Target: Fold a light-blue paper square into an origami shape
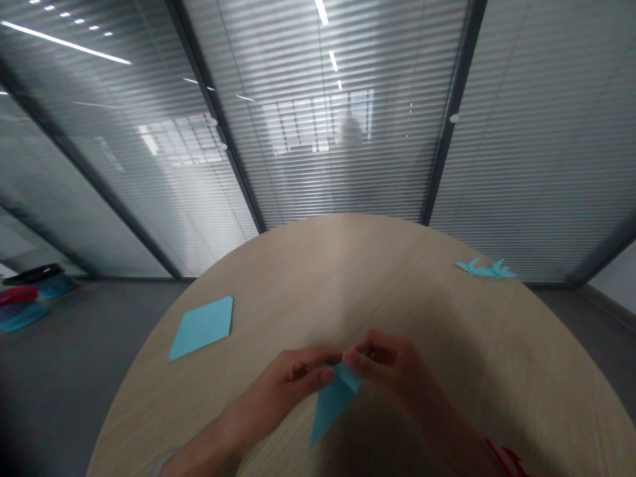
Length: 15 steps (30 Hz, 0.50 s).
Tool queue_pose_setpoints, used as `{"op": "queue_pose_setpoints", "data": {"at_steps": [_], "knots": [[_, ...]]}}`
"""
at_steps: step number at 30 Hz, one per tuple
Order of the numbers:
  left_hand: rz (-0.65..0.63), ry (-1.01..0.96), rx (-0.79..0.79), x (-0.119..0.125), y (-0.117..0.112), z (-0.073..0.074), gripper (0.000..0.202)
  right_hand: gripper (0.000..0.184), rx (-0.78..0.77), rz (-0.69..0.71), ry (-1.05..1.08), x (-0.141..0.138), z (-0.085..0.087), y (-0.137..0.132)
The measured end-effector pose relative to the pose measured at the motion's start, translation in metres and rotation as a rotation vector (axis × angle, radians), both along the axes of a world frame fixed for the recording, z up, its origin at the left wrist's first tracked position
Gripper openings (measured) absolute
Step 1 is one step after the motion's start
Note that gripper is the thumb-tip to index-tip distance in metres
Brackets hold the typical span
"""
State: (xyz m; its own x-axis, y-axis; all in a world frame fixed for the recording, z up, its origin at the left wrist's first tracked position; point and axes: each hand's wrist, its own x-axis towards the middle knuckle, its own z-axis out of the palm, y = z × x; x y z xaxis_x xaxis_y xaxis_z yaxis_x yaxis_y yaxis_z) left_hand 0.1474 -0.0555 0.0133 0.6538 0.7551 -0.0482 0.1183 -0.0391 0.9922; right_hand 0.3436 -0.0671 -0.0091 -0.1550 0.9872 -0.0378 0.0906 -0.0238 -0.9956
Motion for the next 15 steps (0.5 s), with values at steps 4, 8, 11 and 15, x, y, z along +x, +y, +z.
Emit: {"op": "queue_pose_setpoints", "data": {"at_steps": [4, 8, 11, 15], "knots": [[-0.030, -0.001, -0.094, 0.000, -0.002, 0.000, 0.023, 0.030, 0.008, -0.082, -0.013, 0.001, 0.004, 0.001], [-0.019, 0.001, -0.182, 0.003, -0.005, 0.000, 0.017, 0.031, 0.010, -0.118, -0.057, 0.002, 0.003, 0.003], [0.057, -0.004, -0.171, 0.005, -0.005, -0.002, 0.023, 0.029, 0.022, -0.101, -0.015, 0.001, -0.003, 0.006], [0.255, -0.069, -0.115, 0.005, -0.002, -0.005, 0.050, 0.048, 0.109, -0.089, 0.112, -0.002, -0.010, 0.004]]}}
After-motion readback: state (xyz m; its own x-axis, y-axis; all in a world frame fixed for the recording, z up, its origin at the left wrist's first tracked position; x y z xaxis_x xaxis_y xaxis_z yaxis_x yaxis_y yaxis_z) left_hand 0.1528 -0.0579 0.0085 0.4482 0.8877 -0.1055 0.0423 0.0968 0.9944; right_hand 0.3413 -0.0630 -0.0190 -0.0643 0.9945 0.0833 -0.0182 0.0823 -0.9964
